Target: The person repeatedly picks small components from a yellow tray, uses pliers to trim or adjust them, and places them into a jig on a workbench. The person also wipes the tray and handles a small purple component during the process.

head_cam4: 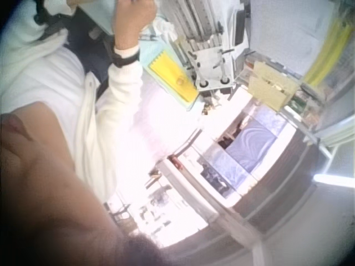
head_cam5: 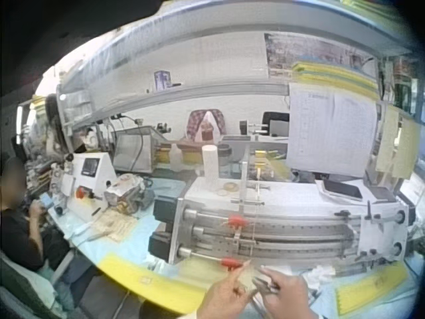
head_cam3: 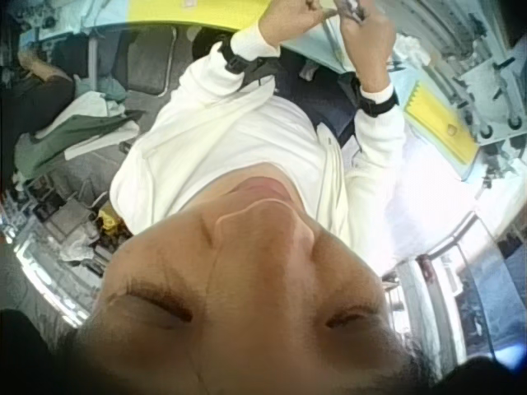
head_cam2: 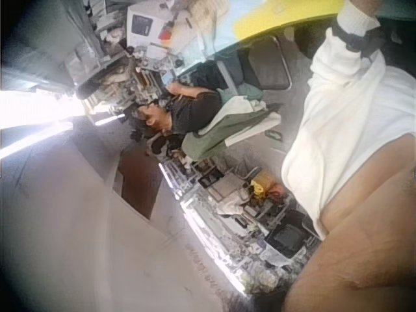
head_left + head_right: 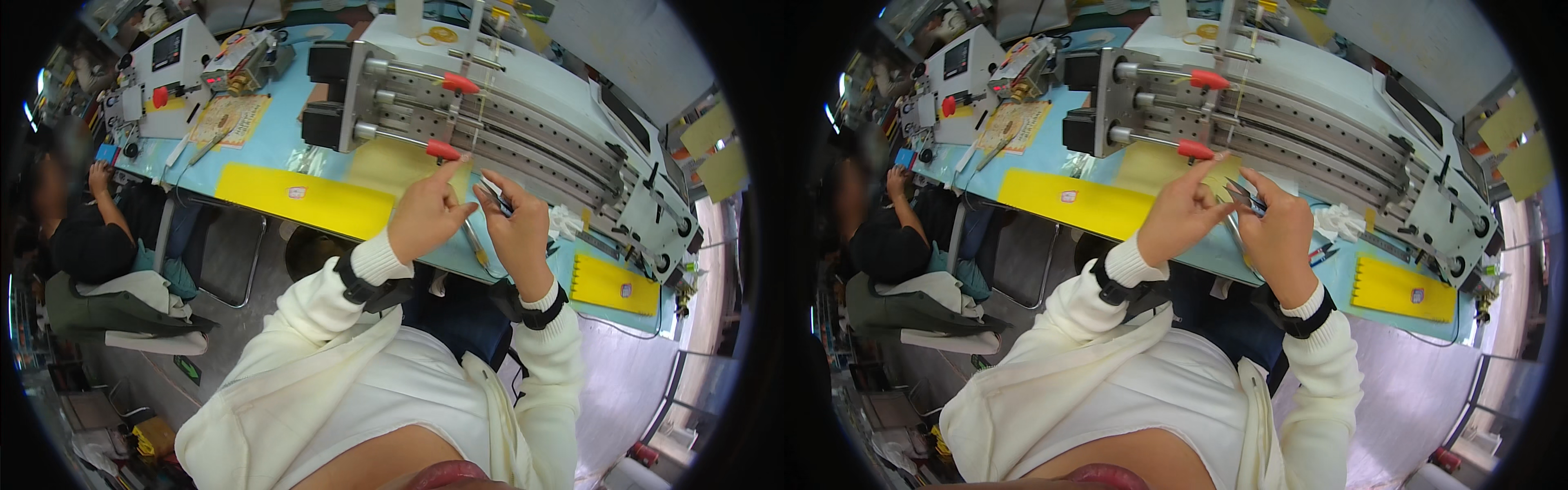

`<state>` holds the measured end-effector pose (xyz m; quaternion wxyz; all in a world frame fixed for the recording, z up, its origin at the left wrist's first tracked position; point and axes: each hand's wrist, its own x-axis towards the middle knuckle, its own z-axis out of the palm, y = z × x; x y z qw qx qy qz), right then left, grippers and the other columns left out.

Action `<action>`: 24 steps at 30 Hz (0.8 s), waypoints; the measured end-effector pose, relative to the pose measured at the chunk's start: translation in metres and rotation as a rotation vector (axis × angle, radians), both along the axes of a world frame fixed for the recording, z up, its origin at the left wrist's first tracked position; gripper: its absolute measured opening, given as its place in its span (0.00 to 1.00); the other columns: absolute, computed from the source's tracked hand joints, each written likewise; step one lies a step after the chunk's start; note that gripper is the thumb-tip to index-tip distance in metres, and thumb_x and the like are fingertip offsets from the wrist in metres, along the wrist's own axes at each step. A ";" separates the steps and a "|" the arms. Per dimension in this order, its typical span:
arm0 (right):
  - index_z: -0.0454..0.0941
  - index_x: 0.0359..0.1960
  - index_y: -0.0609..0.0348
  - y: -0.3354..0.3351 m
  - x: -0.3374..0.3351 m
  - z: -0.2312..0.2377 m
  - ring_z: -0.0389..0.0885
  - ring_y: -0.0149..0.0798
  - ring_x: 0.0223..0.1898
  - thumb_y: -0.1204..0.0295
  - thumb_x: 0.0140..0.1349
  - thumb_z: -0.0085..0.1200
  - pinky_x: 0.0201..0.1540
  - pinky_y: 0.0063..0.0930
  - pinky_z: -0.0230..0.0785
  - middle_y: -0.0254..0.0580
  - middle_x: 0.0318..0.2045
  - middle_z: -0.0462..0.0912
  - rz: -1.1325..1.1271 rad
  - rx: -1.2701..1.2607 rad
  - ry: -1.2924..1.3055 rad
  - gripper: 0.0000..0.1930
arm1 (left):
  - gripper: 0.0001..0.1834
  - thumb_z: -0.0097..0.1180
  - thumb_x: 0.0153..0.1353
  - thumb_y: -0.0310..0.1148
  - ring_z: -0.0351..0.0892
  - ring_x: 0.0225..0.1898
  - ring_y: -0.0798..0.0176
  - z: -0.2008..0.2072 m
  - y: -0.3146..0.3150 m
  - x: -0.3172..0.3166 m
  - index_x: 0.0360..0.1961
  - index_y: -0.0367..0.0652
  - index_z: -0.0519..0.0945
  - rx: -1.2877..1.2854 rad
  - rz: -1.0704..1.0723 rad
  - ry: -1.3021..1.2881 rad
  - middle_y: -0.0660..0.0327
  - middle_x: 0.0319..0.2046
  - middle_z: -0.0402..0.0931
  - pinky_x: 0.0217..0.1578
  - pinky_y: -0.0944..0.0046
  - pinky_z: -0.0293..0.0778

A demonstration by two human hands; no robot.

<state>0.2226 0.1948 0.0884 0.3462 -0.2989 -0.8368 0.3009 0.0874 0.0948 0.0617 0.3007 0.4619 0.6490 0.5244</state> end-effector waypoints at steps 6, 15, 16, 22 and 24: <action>0.84 0.34 0.63 -0.008 -0.027 0.007 0.72 0.45 0.20 0.70 0.58 0.67 0.25 0.33 0.64 0.50 0.19 0.77 -0.052 0.021 -0.159 0.09 | 0.13 0.52 0.65 0.34 0.78 0.33 0.36 -0.014 -0.004 0.010 0.34 0.32 0.80 -0.001 -0.279 0.170 0.40 0.29 0.78 0.35 0.48 0.73; 0.77 0.26 0.71 -0.009 -0.018 0.011 0.59 0.26 0.21 0.72 0.63 0.65 0.22 0.27 0.52 0.38 0.14 0.67 0.113 -0.057 -0.064 0.13 | 0.26 0.49 0.73 0.44 0.73 0.24 0.39 -0.008 -0.031 0.014 0.27 0.29 0.78 0.105 -0.218 0.126 0.41 0.21 0.74 0.29 0.50 0.69; 0.77 0.26 0.71 -0.009 -0.017 0.013 0.59 0.26 0.21 0.72 0.63 0.65 0.22 0.27 0.52 0.38 0.14 0.67 0.124 -0.045 -0.073 0.14 | 0.26 0.49 0.74 0.44 0.73 0.24 0.39 -0.007 -0.032 0.014 0.27 0.29 0.78 0.088 -0.221 0.147 0.41 0.22 0.74 0.29 0.50 0.69; 0.78 0.25 0.71 -0.017 -0.011 0.025 0.57 0.25 0.20 0.72 0.62 0.65 0.22 0.26 0.49 0.35 0.14 0.65 0.157 -0.110 -0.105 0.14 | 0.26 0.48 0.74 0.45 0.72 0.24 0.41 -0.001 -0.035 0.017 0.24 0.33 0.76 0.093 -0.258 0.181 0.44 0.20 0.72 0.29 0.51 0.69; 0.78 0.25 0.71 -0.019 -0.009 0.027 0.58 0.24 0.20 0.72 0.62 0.65 0.22 0.26 0.49 0.33 0.14 0.65 0.136 -0.141 -0.155 0.13 | 0.26 0.49 0.73 0.45 0.72 0.24 0.41 0.000 -0.036 0.018 0.24 0.33 0.75 0.089 -0.275 0.163 0.44 0.20 0.72 0.29 0.50 0.68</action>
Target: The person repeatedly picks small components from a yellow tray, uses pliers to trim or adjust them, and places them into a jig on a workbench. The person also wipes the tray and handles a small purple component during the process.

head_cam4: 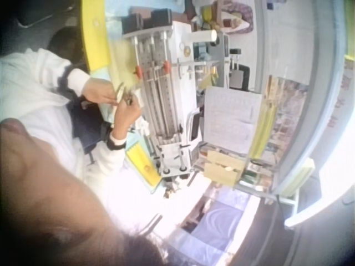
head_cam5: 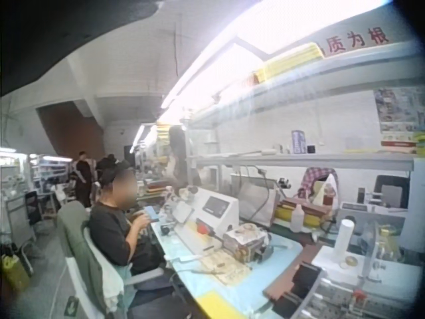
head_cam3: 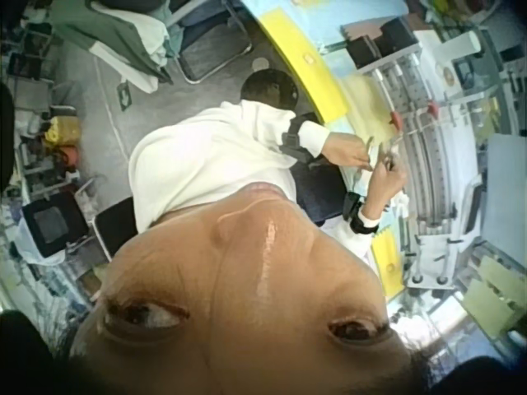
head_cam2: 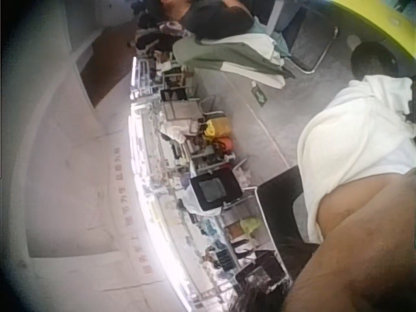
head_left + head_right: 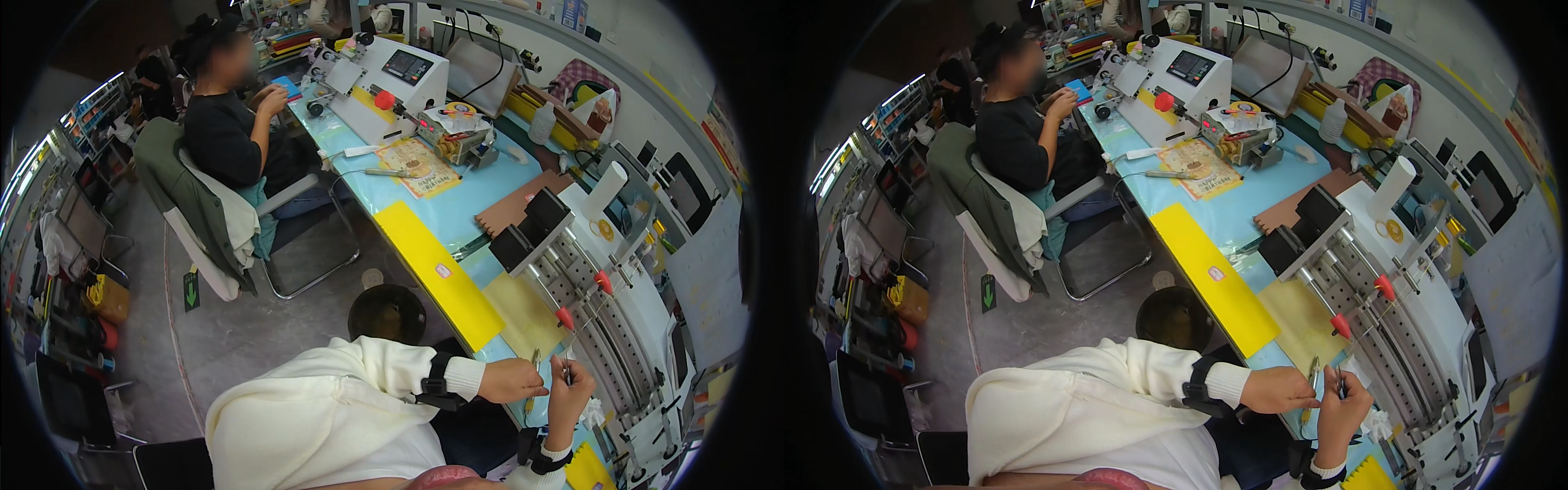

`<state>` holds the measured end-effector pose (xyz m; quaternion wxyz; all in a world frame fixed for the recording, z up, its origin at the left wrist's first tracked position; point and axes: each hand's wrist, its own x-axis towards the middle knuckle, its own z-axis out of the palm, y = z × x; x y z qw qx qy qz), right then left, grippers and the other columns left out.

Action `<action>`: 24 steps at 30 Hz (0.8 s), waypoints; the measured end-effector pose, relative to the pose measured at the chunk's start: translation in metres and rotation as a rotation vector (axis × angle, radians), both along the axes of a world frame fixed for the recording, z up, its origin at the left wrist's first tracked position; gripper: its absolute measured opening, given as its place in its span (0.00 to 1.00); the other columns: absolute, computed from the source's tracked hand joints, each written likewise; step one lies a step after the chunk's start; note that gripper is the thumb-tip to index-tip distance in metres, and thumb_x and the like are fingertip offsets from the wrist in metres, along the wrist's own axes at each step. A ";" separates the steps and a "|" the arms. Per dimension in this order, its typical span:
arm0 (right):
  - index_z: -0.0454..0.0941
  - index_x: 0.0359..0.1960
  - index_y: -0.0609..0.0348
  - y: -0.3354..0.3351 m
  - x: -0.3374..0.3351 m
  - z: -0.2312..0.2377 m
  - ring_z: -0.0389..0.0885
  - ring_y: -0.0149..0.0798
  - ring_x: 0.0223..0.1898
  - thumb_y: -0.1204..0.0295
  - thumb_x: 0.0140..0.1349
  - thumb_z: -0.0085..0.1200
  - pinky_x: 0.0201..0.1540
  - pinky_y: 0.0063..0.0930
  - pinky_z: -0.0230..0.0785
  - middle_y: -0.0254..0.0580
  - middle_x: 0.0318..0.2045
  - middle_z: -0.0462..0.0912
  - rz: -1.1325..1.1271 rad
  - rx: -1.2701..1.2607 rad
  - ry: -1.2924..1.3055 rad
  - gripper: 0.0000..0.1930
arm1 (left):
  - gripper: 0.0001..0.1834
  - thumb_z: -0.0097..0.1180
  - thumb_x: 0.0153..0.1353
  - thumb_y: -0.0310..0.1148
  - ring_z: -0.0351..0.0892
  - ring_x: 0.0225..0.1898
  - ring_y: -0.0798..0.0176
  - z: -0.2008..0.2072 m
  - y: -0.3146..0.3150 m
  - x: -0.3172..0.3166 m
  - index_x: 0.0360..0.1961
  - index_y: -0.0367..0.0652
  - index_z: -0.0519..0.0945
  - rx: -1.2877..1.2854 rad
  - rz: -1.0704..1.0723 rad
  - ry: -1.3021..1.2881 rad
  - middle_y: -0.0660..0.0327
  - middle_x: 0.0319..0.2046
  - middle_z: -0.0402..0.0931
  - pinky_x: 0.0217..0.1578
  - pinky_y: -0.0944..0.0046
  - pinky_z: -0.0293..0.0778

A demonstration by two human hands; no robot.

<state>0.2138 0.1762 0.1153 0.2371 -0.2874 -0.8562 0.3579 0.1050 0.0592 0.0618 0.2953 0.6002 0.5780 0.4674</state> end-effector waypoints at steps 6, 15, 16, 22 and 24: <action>0.79 0.25 0.69 -0.002 0.011 -0.002 0.59 0.21 0.20 0.73 0.60 0.66 0.22 0.25 0.47 0.29 0.15 0.67 0.029 -0.085 -0.075 0.12 | 0.25 0.49 0.73 0.44 0.75 0.24 0.41 -0.003 -0.003 0.000 0.26 0.32 0.77 0.028 0.003 0.002 0.44 0.21 0.75 0.29 0.50 0.70; 0.78 0.23 0.67 0.032 0.012 -0.049 0.58 0.19 0.20 0.74 0.61 0.65 0.22 0.24 0.45 0.27 0.16 0.69 0.135 -0.015 0.017 0.12 | 0.25 0.48 0.72 0.44 0.75 0.24 0.40 -0.001 -0.005 0.002 0.26 0.30 0.77 0.008 0.061 0.041 0.43 0.21 0.75 0.28 0.49 0.69; 0.78 0.23 0.67 0.037 0.013 -0.055 0.58 0.19 0.20 0.74 0.62 0.64 0.22 0.24 0.45 0.27 0.16 0.69 0.134 -0.015 0.011 0.12 | 0.26 0.48 0.73 0.44 0.75 0.23 0.40 -0.002 -0.005 0.002 0.26 0.30 0.77 0.018 0.067 0.045 0.43 0.20 0.75 0.27 0.49 0.69; 0.80 0.25 0.68 0.046 0.016 -0.066 0.59 0.19 0.20 0.73 0.63 0.63 0.22 0.24 0.45 0.26 0.16 0.70 0.159 -0.005 0.011 0.12 | 0.26 0.47 0.73 0.45 0.75 0.24 0.38 -0.008 -0.004 0.002 0.27 0.30 0.77 0.065 0.071 0.063 0.43 0.21 0.75 0.27 0.49 0.70; 0.80 0.25 0.68 0.040 0.017 -0.060 0.59 0.19 0.21 0.73 0.63 0.63 0.23 0.23 0.45 0.27 0.17 0.70 0.155 0.004 -0.007 0.11 | 0.26 0.47 0.73 0.45 0.76 0.25 0.38 -0.010 -0.003 0.002 0.27 0.30 0.77 0.068 0.080 0.076 0.42 0.21 0.76 0.28 0.48 0.70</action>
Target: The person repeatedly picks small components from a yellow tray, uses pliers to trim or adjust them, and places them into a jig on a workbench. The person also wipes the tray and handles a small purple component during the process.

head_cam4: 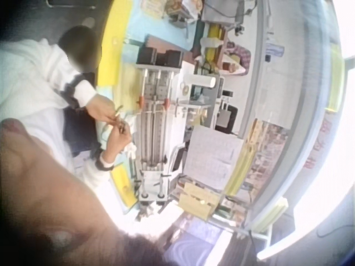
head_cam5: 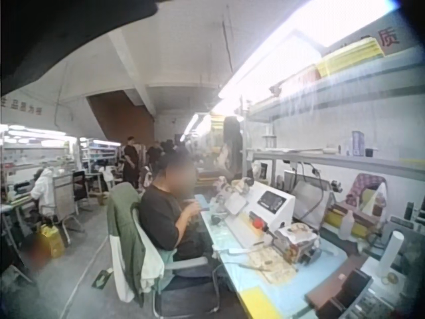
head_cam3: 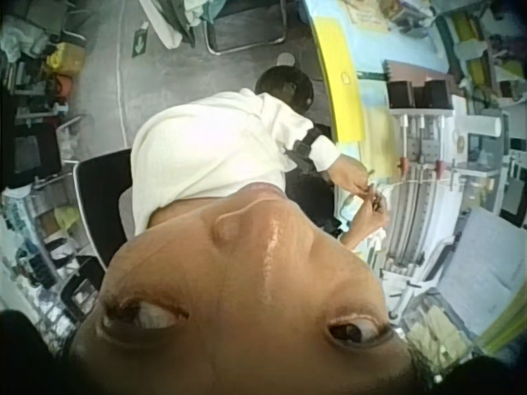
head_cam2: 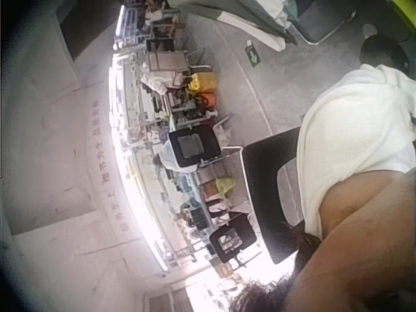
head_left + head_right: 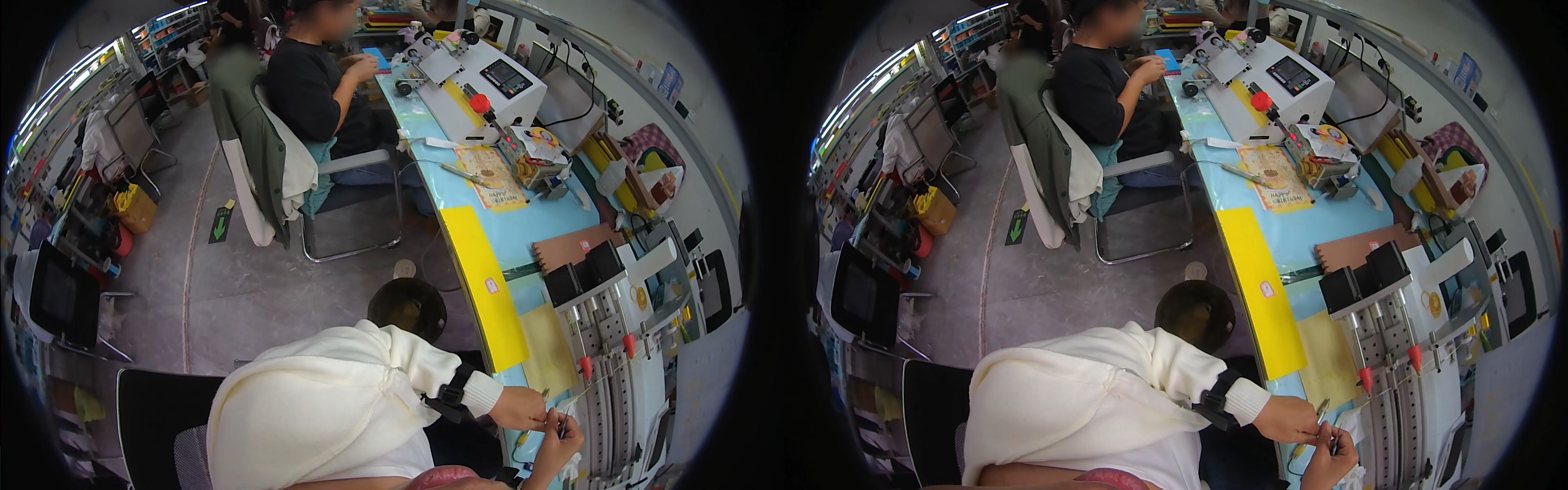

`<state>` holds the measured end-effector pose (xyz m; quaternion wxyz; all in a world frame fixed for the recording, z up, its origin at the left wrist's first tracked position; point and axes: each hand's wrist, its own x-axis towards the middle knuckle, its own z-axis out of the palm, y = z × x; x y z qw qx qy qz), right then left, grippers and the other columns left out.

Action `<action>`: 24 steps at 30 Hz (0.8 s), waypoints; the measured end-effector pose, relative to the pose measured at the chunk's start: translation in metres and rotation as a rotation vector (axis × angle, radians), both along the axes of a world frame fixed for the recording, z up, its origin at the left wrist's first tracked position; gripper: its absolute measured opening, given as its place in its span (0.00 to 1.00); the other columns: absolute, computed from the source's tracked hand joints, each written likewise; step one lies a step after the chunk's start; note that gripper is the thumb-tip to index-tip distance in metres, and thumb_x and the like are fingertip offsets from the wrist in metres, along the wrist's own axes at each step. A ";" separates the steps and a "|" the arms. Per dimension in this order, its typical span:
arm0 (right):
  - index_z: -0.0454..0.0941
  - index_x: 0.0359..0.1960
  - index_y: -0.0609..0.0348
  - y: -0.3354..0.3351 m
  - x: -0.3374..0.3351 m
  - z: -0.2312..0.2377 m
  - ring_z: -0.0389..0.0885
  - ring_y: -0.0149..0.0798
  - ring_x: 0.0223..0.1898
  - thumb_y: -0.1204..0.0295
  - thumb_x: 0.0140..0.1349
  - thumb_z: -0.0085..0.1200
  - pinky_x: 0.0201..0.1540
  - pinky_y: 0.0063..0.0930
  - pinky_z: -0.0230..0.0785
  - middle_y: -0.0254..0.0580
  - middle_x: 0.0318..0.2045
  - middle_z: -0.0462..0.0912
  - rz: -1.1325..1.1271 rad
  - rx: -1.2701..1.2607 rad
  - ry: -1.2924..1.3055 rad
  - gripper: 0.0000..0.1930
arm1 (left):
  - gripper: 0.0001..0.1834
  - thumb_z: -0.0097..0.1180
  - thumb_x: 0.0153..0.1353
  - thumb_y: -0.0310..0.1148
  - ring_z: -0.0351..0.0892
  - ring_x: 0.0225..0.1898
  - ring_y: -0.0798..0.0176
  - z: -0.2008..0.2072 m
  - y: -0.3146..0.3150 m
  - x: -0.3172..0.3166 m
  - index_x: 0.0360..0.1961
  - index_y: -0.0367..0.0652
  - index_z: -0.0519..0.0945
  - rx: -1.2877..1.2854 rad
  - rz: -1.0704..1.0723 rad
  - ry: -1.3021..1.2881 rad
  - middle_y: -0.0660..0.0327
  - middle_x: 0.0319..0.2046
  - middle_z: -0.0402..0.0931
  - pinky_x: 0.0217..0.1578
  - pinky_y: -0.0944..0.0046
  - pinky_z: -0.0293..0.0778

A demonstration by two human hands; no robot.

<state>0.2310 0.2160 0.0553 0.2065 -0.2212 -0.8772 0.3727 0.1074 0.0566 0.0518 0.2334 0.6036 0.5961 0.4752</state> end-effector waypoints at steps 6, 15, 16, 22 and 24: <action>0.80 0.27 0.69 -0.038 0.009 0.040 0.59 0.19 0.20 0.75 0.61 0.65 0.23 0.22 0.46 0.26 0.16 0.69 -0.078 -0.143 -0.030 0.09 | 0.27 0.46 0.73 0.45 0.76 0.26 0.38 0.001 -0.001 0.001 0.26 0.31 0.78 -0.065 -0.035 -0.045 0.42 0.22 0.76 0.30 0.48 0.71; 0.81 0.30 0.68 -0.052 0.017 0.064 0.60 0.20 0.20 0.76 0.61 0.65 0.23 0.21 0.47 0.27 0.16 0.69 -0.085 -0.157 -0.048 0.07 | 0.26 0.45 0.74 0.49 0.75 0.26 0.39 -0.003 -0.001 -0.001 0.28 0.37 0.81 -0.092 -0.023 -0.041 0.45 0.21 0.74 0.29 0.49 0.70; 0.81 0.30 0.67 -0.052 0.019 0.065 0.60 0.20 0.20 0.76 0.61 0.65 0.23 0.21 0.47 0.27 0.16 0.69 -0.083 -0.181 -0.047 0.07 | 0.25 0.46 0.74 0.48 0.75 0.26 0.39 -0.003 -0.001 -0.001 0.29 0.39 0.81 -0.082 -0.020 -0.045 0.45 0.21 0.74 0.30 0.49 0.70; 0.80 0.41 0.66 -0.050 0.025 0.072 0.62 0.22 0.22 0.76 0.61 0.65 0.25 0.21 0.50 0.28 0.17 0.68 -0.002 -0.232 -0.082 0.09 | 0.18 0.49 0.72 0.42 0.76 0.28 0.40 -0.008 0.000 -0.003 0.34 0.42 0.84 -0.076 -0.037 -0.068 0.46 0.23 0.76 0.32 0.50 0.71; 0.79 0.43 0.65 -0.051 0.024 0.075 0.62 0.23 0.22 0.75 0.62 0.64 0.25 0.21 0.51 0.29 0.17 0.67 -0.010 -0.229 -0.150 0.10 | 0.17 0.50 0.71 0.41 0.76 0.29 0.39 -0.008 0.000 -0.002 0.35 0.40 0.83 -0.069 -0.025 -0.080 0.45 0.24 0.76 0.32 0.50 0.72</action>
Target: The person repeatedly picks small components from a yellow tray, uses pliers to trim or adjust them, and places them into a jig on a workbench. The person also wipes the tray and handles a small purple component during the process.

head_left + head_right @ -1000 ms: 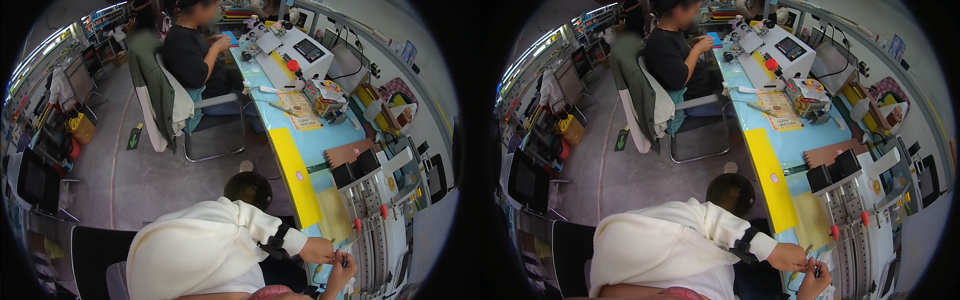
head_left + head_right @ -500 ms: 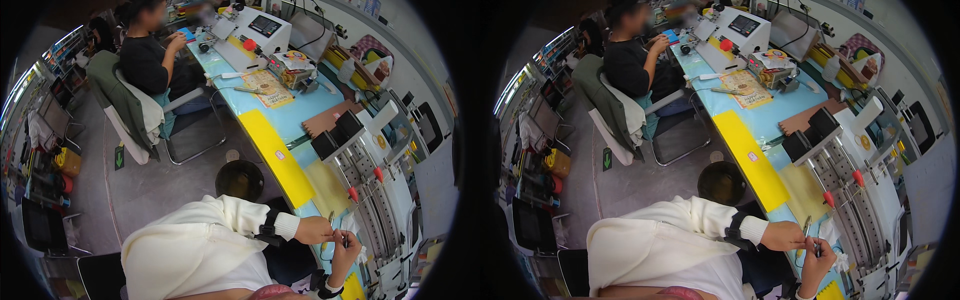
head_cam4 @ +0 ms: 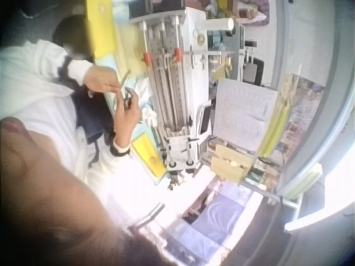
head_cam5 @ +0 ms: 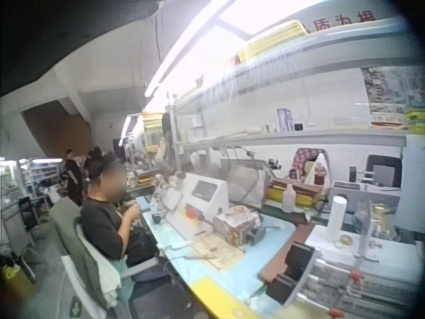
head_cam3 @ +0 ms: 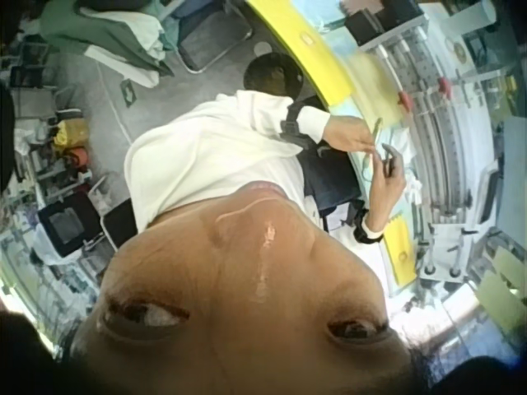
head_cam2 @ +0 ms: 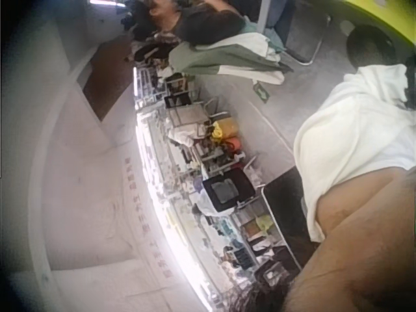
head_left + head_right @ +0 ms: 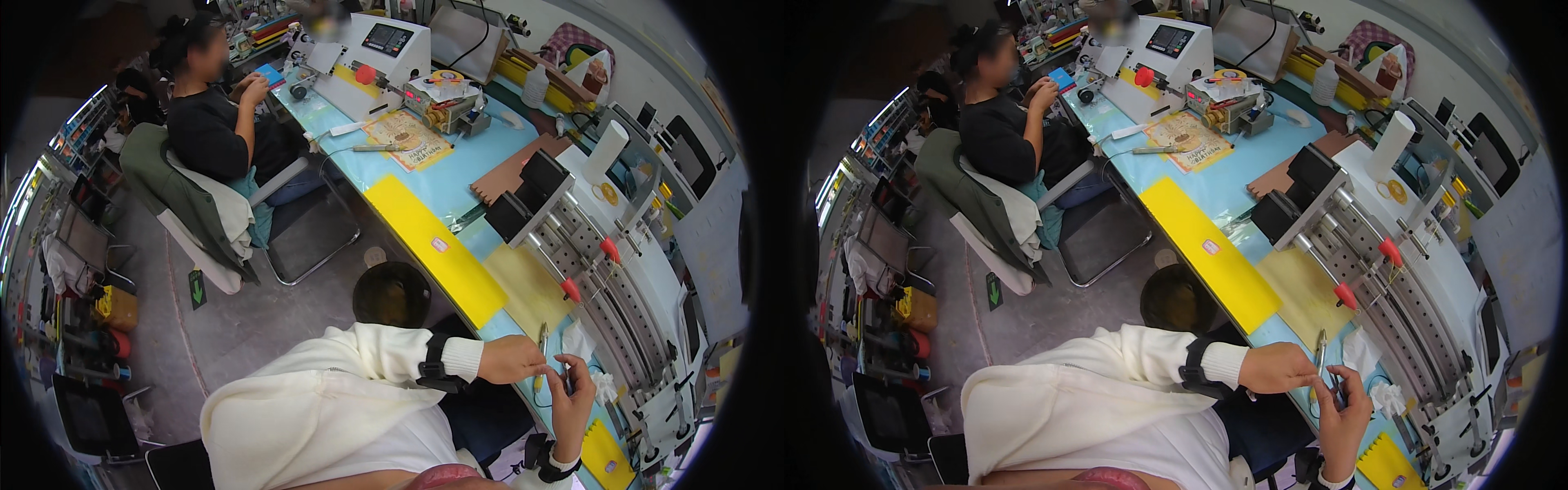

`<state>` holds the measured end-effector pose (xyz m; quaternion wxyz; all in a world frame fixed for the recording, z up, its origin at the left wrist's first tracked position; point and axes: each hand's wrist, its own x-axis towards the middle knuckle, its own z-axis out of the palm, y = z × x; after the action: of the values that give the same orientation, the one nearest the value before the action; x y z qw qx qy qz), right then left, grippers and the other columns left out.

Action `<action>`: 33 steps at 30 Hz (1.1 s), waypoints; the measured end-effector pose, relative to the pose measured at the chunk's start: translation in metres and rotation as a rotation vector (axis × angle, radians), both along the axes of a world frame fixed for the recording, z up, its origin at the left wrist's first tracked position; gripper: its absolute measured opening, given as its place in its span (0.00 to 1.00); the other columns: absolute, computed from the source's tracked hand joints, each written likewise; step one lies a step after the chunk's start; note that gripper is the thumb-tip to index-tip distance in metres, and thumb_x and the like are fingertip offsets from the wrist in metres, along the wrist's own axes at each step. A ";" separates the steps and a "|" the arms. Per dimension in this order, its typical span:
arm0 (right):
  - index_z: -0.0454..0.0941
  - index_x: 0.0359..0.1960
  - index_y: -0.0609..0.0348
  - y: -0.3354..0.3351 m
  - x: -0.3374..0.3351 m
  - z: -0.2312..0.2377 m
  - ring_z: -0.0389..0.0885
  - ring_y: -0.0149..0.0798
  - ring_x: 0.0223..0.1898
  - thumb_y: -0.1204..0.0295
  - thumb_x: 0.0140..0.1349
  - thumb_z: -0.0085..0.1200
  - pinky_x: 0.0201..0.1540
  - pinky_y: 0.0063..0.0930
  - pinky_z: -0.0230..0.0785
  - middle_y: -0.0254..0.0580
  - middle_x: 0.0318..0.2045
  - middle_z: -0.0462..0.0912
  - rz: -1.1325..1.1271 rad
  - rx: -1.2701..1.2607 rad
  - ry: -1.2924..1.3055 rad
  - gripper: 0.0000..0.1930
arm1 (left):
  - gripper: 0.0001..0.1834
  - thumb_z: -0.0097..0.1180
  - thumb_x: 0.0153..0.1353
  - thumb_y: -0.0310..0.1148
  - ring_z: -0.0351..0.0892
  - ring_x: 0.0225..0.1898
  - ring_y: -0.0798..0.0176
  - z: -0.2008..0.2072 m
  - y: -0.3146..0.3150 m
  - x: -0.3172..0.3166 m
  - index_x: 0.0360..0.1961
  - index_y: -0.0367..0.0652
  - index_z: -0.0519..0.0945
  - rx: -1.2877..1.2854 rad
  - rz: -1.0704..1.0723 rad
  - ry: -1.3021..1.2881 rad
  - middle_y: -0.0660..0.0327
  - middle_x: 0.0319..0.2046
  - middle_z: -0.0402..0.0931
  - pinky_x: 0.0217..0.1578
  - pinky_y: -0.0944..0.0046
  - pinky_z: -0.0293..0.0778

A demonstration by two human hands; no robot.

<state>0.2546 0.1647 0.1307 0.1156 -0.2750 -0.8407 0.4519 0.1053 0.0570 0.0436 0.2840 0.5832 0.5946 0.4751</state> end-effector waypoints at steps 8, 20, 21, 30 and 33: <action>0.81 0.46 0.63 -0.003 0.000 0.007 0.64 0.24 0.21 0.74 0.62 0.62 0.25 0.22 0.53 0.31 0.17 0.69 0.110 0.054 0.017 0.12 | 0.19 0.50 0.71 0.42 0.77 0.29 0.39 0.001 0.001 -0.002 0.34 0.37 0.82 -0.036 0.008 0.038 0.44 0.25 0.77 0.33 0.49 0.72; 0.82 0.44 0.68 -0.004 -0.001 -0.006 0.65 0.22 0.24 0.78 0.63 0.61 0.26 0.20 0.57 0.31 0.20 0.73 0.070 -0.037 0.034 0.09 | 0.17 0.50 0.71 0.41 0.76 0.30 0.40 -0.001 0.000 -0.001 0.34 0.40 0.83 0.001 -0.021 0.021 0.45 0.25 0.76 0.33 0.50 0.71; 0.82 0.43 0.68 -0.005 -0.002 -0.005 0.65 0.22 0.24 0.78 0.63 0.61 0.26 0.20 0.57 0.31 0.20 0.73 0.058 -0.052 0.003 0.09 | 0.17 0.49 0.71 0.41 0.76 0.30 0.40 0.000 0.000 -0.002 0.34 0.40 0.83 -0.006 -0.024 0.010 0.45 0.26 0.77 0.33 0.50 0.72; 0.80 0.48 0.60 0.009 0.008 0.002 0.68 0.29 0.22 0.69 0.66 0.59 0.27 0.27 0.59 0.36 0.20 0.71 0.056 0.081 0.008 0.12 | 0.20 0.46 0.74 0.44 0.78 0.28 0.40 0.013 -0.005 -0.005 0.36 0.41 0.84 -0.144 -0.030 -0.091 0.46 0.21 0.76 0.31 0.49 0.73; 0.78 0.48 0.57 0.018 0.013 -0.008 0.74 0.41 0.24 0.64 0.70 0.53 0.30 0.32 0.64 0.44 0.23 0.76 0.020 0.003 -0.024 0.12 | 0.22 0.45 0.74 0.45 0.79 0.29 0.40 0.015 -0.003 -0.007 0.34 0.40 0.83 -0.282 -0.027 -0.137 0.45 0.19 0.74 0.32 0.48 0.73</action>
<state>0.2680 0.1830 0.1228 0.1013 -0.2717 -0.8455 0.4484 0.0984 0.0539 0.0582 0.4090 0.5117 0.6270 0.4216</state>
